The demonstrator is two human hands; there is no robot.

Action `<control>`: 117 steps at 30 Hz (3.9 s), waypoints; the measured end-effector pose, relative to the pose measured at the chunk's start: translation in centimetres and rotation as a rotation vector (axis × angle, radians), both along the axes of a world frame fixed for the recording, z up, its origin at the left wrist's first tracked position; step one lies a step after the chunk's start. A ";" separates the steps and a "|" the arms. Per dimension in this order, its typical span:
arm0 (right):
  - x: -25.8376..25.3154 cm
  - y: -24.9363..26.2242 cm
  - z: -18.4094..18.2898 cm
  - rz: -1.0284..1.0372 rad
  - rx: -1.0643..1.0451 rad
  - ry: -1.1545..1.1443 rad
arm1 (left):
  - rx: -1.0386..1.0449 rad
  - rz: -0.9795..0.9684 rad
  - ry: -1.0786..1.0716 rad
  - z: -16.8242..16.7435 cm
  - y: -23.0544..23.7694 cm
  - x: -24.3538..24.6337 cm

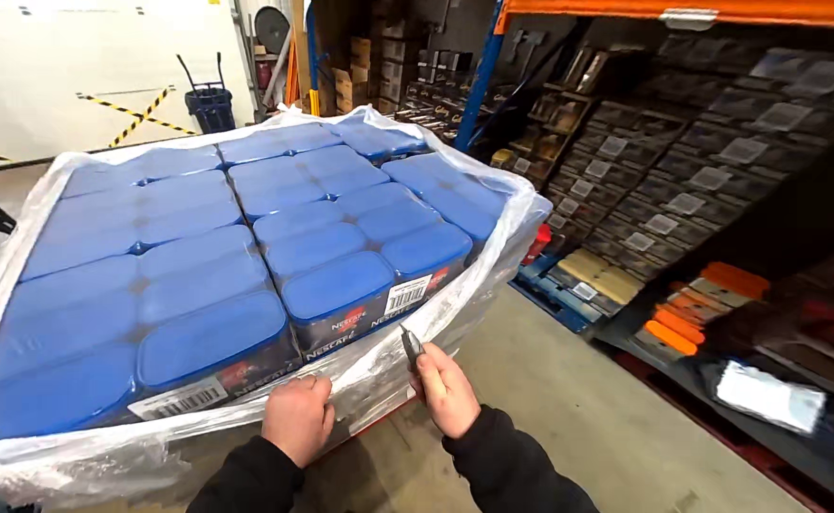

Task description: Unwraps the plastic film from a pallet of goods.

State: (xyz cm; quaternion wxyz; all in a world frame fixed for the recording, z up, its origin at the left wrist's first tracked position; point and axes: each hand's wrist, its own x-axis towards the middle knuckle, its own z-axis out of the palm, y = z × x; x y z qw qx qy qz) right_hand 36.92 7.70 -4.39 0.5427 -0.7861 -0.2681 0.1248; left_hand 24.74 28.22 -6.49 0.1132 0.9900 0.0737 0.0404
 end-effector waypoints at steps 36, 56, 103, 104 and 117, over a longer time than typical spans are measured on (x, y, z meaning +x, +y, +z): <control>3.8 -10.9 -13.9 0.386 -0.367 0.333 | 0.036 0.344 0.464 0.4 -3.2 7.8; 5.6 -3.1 -13.5 0.033 -0.529 0.184 | -0.142 -0.041 0.439 0.5 -2.2 5.0; 9.9 -9.9 -9.5 0.399 -0.351 0.111 | -0.061 0.207 0.577 -4.7 -5.5 12.3; 9.9 -9.7 -8.7 0.398 -0.337 0.085 | -0.073 0.214 0.594 -4.8 -5.6 12.4; 9.6 -5.5 -18.6 0.160 -0.821 0.357 | -0.127 0.055 0.633 -4.7 -5.1 11.0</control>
